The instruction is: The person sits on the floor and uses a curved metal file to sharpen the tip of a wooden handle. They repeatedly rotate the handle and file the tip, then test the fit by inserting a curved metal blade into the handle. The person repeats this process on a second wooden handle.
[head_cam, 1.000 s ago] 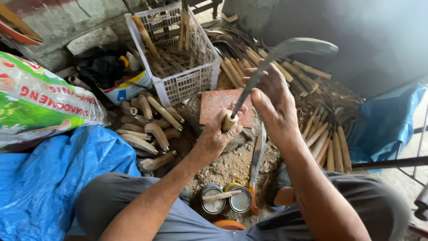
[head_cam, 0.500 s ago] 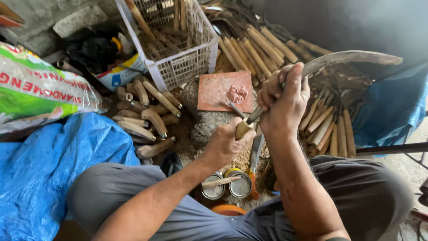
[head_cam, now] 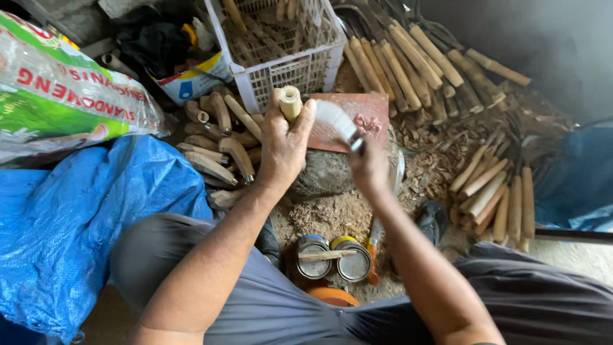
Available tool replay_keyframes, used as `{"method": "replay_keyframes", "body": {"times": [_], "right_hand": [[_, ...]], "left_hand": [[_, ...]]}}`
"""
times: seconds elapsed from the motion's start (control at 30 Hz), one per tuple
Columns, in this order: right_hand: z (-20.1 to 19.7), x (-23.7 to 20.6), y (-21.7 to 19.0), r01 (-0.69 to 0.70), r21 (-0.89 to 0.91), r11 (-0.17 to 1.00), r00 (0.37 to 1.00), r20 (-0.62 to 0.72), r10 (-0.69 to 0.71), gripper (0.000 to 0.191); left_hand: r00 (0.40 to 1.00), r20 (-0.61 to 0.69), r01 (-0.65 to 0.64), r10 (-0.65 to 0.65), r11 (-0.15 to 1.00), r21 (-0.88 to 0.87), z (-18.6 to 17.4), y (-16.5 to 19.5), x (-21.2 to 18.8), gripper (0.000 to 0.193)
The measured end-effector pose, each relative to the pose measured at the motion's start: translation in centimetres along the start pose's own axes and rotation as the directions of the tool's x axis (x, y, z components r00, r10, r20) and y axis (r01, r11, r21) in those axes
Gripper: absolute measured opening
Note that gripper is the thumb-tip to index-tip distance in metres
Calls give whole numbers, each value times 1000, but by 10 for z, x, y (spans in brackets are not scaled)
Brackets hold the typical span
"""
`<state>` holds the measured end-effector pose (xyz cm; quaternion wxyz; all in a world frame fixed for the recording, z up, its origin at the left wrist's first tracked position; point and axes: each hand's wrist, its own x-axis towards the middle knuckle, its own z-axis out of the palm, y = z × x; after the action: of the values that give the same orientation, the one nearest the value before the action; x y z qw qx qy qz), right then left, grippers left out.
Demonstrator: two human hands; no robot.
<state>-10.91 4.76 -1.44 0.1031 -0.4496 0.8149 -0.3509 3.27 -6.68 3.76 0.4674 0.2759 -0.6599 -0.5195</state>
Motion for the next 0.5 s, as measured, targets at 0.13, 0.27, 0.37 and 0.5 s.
{"method": "replay_keyframes", "body": {"times": [0.13,0.27,0.37,0.5], "right_hand": [[60,-39,21,206,-62,977,978,-4,-207,35],[70,-37,15,184,-242,953,977,155,-149,40],[72,-32,8,155,-381,911,969,236,-66,50],[76,-31,11,152,-334,930,983,151,-106,49]], "left_hand": [[991,50,-128,124,986,105,4,9,-7,22],[962,165,-232,217,969,80,13,14,-15,16],[943,192,-308,273,933,188,16,19,-15,17],[927,203,-368,316,874,318,19,23,-14,25]]}}
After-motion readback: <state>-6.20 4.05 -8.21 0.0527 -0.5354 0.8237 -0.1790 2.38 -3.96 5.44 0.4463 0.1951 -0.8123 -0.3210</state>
